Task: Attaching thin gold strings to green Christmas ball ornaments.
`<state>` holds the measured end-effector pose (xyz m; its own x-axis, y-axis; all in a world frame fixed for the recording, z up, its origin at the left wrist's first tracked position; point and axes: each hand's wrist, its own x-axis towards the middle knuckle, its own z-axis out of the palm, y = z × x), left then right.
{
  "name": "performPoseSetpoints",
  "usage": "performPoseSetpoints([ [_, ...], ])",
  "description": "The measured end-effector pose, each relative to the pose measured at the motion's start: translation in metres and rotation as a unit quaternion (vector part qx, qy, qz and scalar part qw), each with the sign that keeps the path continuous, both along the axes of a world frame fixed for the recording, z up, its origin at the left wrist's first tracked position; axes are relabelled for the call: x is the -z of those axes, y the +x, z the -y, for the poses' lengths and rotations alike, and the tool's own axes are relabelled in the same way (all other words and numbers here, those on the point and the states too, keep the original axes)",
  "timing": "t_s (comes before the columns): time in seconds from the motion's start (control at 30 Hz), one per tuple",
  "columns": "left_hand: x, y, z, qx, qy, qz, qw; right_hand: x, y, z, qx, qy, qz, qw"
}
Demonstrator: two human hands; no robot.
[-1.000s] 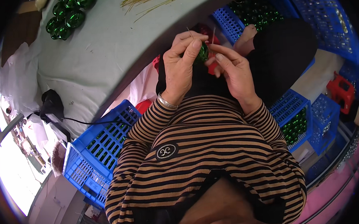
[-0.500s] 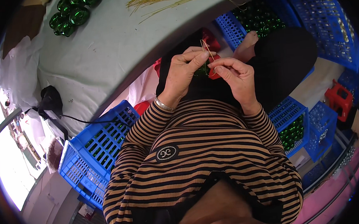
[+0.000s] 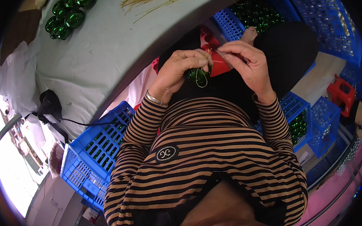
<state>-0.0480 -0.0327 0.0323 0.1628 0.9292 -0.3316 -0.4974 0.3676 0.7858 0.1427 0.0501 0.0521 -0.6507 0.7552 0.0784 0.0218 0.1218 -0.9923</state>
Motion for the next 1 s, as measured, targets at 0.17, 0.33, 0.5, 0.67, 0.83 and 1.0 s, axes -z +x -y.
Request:
performPoseSetpoints([
  [0.17,-0.004,0.001,0.002,0.054,-0.025,-0.012,0.998,-0.010,-0.015,-0.017,-0.096,0.231,0.007,0.968],
  [0.33,-0.003,0.003,0.003,0.050,0.002,0.014,0.999,-0.005,-0.014,-0.018,-0.155,0.222,-0.007,0.963],
  [0.5,-0.003,0.006,0.000,0.037,-0.033,0.052,0.997,-0.008,-0.003,-0.010,-0.110,0.197,0.014,0.974],
  [0.67,0.009,0.007,0.000,-0.017,-0.043,0.001,0.999,-0.014,0.007,-0.004,-0.061,-0.281,0.021,0.957],
  [0.83,0.011,0.015,0.003,-0.012,0.031,-0.109,0.994,-0.010,-0.016,0.011,0.040,-0.310,-0.044,0.949],
  [1.0,-0.003,0.004,0.004,0.006,0.077,-0.162,0.984,0.004,-0.023,0.000,0.025,0.278,0.048,0.959],
])
